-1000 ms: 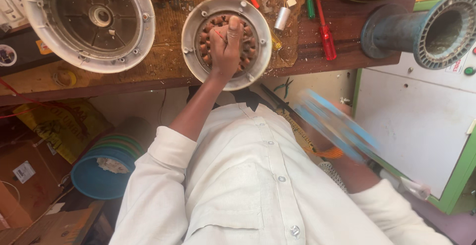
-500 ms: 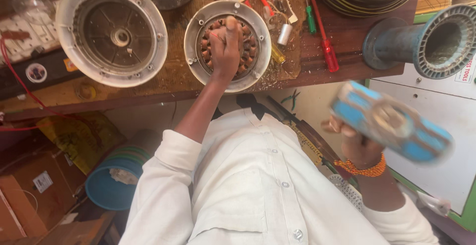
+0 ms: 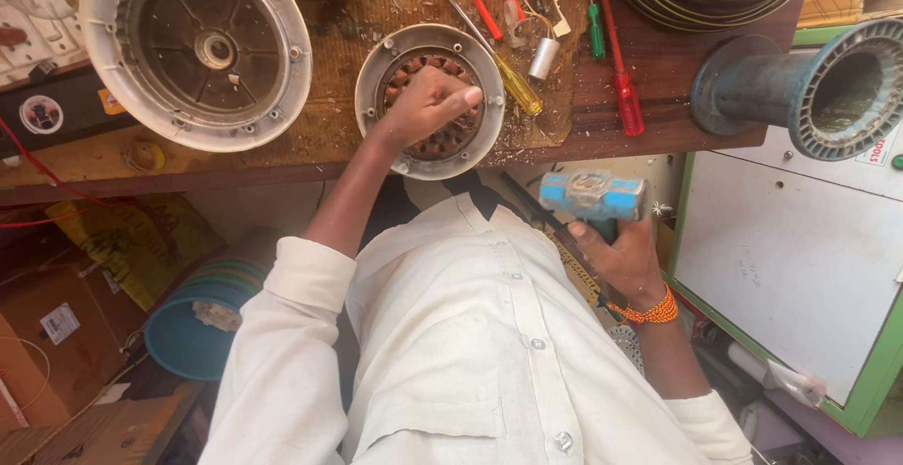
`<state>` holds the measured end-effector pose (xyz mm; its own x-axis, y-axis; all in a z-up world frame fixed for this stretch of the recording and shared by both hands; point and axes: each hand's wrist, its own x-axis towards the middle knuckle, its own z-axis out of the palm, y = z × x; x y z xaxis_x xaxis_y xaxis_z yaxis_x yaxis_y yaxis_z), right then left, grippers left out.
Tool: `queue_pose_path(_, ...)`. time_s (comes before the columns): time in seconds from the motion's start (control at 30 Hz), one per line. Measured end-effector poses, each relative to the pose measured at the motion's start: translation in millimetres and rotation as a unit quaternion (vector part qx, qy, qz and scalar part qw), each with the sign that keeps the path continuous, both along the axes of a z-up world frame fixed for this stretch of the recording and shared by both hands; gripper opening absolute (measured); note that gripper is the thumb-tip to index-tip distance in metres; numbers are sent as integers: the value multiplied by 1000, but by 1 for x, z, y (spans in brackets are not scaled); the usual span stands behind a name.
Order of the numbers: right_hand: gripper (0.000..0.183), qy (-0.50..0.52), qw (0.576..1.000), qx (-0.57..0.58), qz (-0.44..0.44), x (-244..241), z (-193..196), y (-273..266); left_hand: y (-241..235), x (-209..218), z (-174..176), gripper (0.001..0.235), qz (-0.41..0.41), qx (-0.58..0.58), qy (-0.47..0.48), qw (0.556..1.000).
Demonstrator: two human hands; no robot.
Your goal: The person assembles a small electrical motor by inserting a copper-wound rotor into a plastic housing and tapping it into place with a hammer. The person then places a metal ring and a plastic cover over the assembly.
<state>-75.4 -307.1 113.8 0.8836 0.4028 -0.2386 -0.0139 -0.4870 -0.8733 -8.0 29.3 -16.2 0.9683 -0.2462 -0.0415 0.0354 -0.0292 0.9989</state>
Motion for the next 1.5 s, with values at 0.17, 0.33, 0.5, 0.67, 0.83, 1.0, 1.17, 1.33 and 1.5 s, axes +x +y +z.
queue_pose_path(0.17, 35, 129, 986, 24, -105, 3, 0, -1, -4, -17, 24, 64, 183, 24, -127, 974)
queue_pose_path(0.33, 34, 78, 991, -57, -95, 24, 5, 10, -48, -30, -7, 47, 338, 35, -136, 930)
queue_pose_path(0.5, 44, 100, 985, 117, -78, 31, 48, -6, -51, -29, -42, 44, 384, -188, 17, 904)
queue_pose_path(0.67, 32, 4, 962, 274, -12, 45, 86, -16, -26, -38, -21, 41, 225, -229, 40, 946)
queue_pose_path(0.83, 45, -214, 956, -163, 120, 54, -10, 13, -37, -50, 13, 34, 212, -202, 6, 956)
queue_pose_path(1.0, 41, -28, 966, -251, 58, 35, -93, -11, -36, -42, 23, 27, 245, -264, 62, 931)
queue_pose_path(1.17, 35, 112, 981, -130, -89, 5, -86, -24, -17, -26, 17, 12, 292, -335, 396, 803)
queue_pose_path(1.33, 31, 103, 985, -71, -123, 21, -72, 15, 0, -4, 9, 33, -21, -236, 131, 963)
queue_pose_path(1.5, 29, 143, 969, -107, -172, 2, -72, 6, 5, 7, 0, 37, -78, -144, 79, 983)
